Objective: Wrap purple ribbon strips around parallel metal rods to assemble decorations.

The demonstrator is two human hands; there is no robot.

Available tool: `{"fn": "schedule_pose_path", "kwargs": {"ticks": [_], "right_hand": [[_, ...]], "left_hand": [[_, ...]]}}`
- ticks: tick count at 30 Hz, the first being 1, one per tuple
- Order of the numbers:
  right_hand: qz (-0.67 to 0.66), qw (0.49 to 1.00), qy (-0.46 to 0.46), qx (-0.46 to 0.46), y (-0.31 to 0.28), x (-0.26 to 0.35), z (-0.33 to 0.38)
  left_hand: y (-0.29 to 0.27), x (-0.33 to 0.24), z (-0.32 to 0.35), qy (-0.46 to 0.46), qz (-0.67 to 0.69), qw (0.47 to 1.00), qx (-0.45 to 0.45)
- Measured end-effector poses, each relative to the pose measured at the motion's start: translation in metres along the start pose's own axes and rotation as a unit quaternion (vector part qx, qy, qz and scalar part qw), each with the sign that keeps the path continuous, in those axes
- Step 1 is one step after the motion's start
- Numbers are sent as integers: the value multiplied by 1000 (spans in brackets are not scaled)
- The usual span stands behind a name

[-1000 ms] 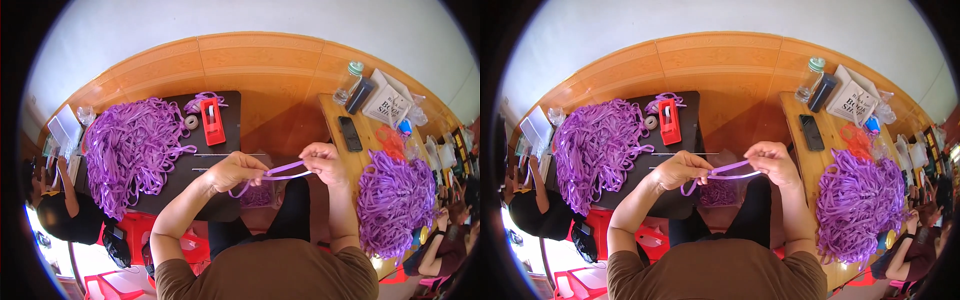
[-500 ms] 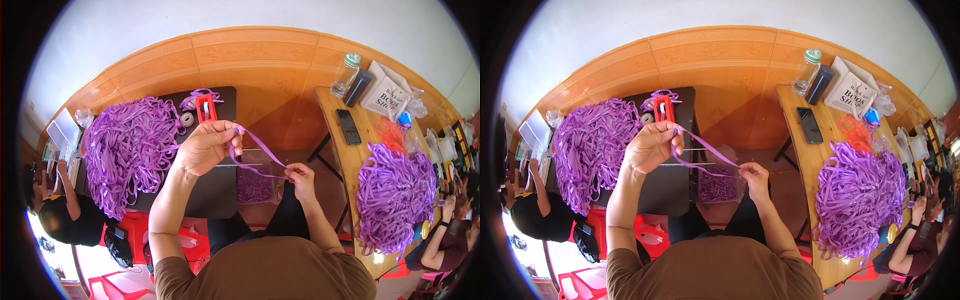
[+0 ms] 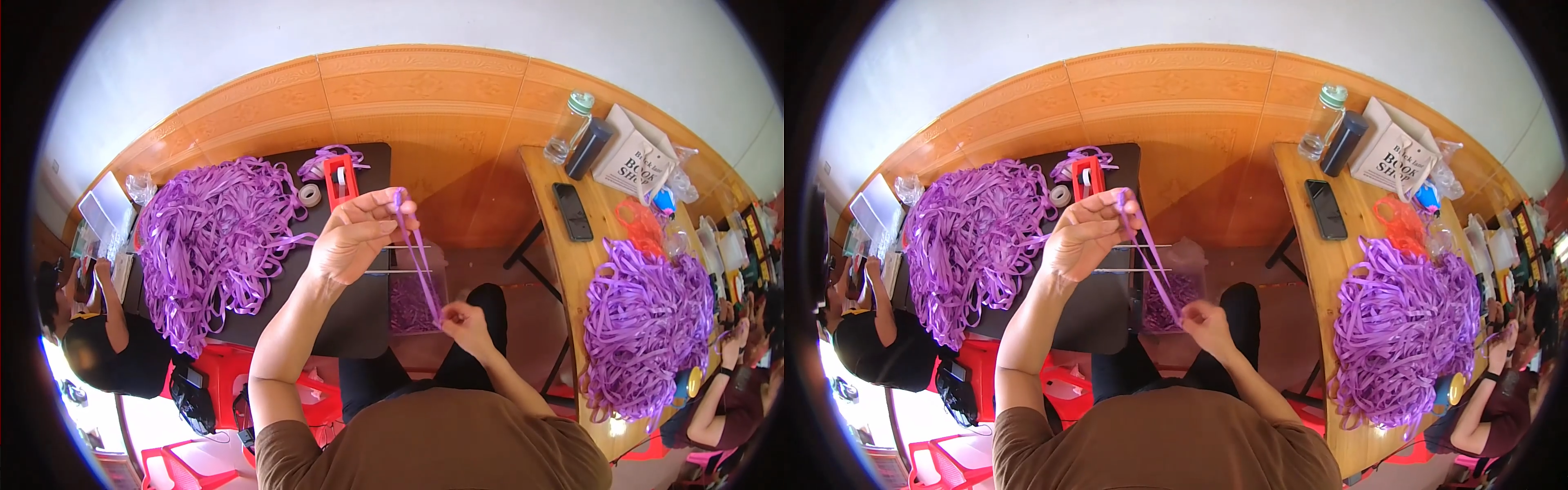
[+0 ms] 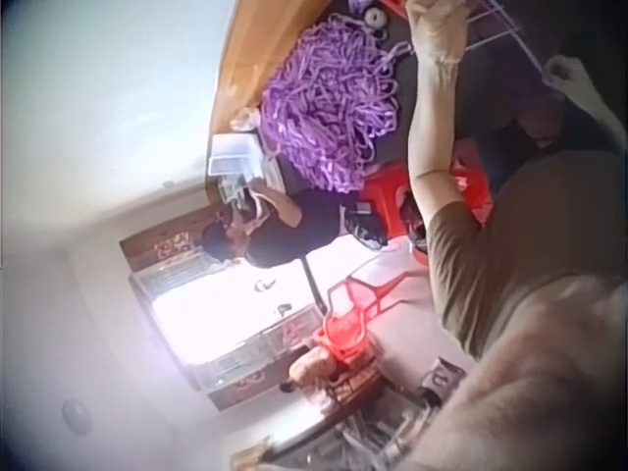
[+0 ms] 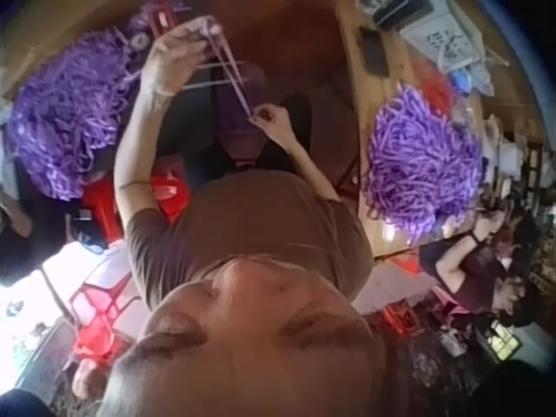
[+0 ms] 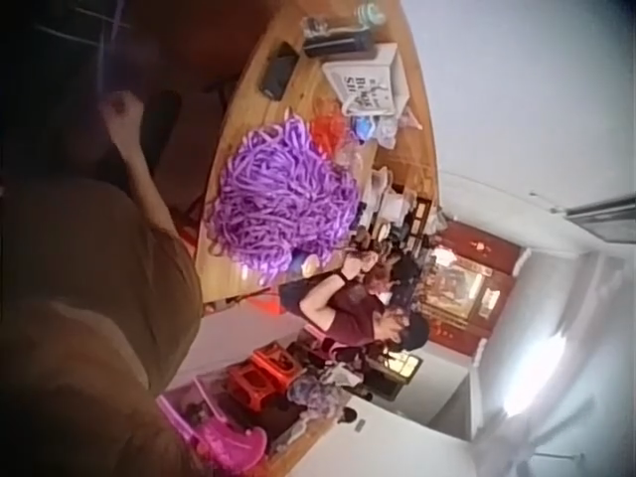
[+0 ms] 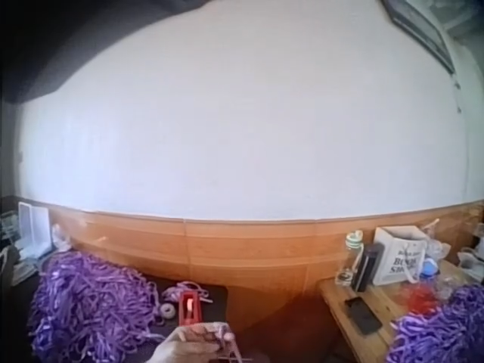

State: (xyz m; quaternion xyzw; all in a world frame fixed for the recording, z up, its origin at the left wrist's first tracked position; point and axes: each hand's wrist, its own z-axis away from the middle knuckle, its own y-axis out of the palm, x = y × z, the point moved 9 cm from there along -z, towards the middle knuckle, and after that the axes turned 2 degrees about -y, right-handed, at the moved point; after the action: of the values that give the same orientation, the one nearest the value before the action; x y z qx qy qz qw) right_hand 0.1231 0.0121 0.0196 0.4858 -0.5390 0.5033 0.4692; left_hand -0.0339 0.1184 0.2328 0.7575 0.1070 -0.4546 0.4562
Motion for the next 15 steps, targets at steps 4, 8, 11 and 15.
{"fn": "schedule_pose_path", "kwargs": {"ticks": [4,8,11,15], "right_hand": [[-17,992,62,107,16,4,17],[-16,991,69,112,15,5,25],[19,990,54,126,14,6,27],[19,990,51,128,15,3,29]], "left_hand": [[-15,19,-9,-42,-28,999,9],[-21,36,-13,-66,-74,995,9],[-23,45,-14,-73,-88,993,15],[-19,48,-13,-83,-153,985,20]]}}
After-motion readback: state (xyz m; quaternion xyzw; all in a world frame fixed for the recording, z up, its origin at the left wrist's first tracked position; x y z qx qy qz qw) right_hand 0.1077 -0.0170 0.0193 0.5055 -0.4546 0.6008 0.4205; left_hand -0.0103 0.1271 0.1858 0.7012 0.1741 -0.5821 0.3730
